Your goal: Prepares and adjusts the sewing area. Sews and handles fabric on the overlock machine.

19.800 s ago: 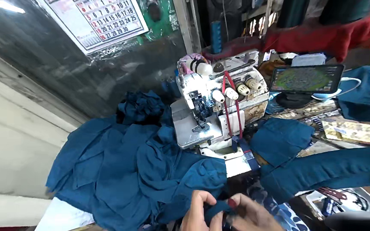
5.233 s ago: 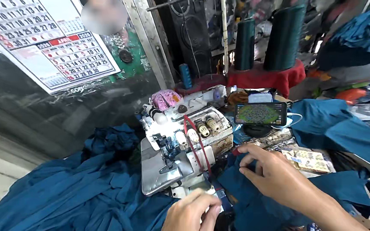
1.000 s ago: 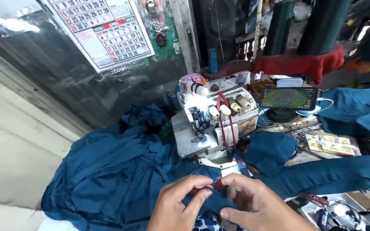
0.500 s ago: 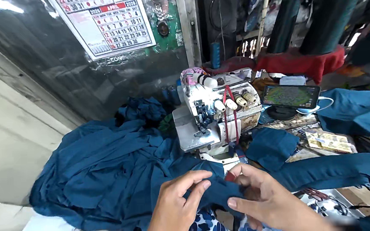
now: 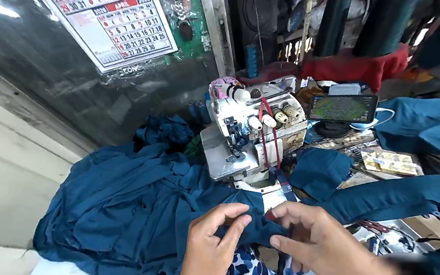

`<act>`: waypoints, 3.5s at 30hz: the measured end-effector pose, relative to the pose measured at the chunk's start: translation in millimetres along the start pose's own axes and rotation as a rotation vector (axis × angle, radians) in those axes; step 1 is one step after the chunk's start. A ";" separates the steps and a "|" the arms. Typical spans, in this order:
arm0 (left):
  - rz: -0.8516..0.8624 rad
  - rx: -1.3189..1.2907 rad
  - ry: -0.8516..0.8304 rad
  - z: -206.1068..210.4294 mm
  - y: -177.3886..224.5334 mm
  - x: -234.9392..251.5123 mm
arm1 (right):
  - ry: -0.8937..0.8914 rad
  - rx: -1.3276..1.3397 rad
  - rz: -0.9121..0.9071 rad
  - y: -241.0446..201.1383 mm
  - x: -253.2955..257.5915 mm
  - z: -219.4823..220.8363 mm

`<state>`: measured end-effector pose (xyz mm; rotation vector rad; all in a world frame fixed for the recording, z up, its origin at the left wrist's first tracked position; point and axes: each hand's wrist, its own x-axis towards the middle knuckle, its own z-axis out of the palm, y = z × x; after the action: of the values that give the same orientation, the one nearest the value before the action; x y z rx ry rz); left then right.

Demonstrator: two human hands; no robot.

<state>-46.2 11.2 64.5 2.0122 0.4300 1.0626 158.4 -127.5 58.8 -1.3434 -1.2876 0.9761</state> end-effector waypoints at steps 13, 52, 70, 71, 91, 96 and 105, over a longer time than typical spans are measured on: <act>0.008 0.115 0.024 7.8 0.0 8.3 | 0.051 0.037 0.017 11.7 -5.3 -8.2; 0.048 0.435 -0.006 -14.1 -60.8 121.3 | 0.175 0.255 0.103 20.9 98.2 12.6; 0.152 0.878 -0.012 -1.3 -57.0 96.2 | 0.245 0.268 0.117 20.6 104.2 8.6; 0.139 0.886 -0.026 -2.2 -50.6 94.7 | 0.248 0.265 0.113 18.4 101.0 9.4; -0.328 1.055 -0.011 -51.9 -61.0 134.0 | 0.168 0.179 -0.157 12.9 108.7 26.4; -0.021 0.907 0.057 -6.1 -12.0 59.1 | -0.069 0.196 -0.226 9.6 96.0 12.1; -0.295 -0.069 0.009 35.9 -6.8 23.3 | 0.479 0.192 -0.199 33.4 77.4 4.5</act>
<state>-3.1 11.8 59.9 1.8167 0.6634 0.8907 168.8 -48.3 31.5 -1.1819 -0.9155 0.5759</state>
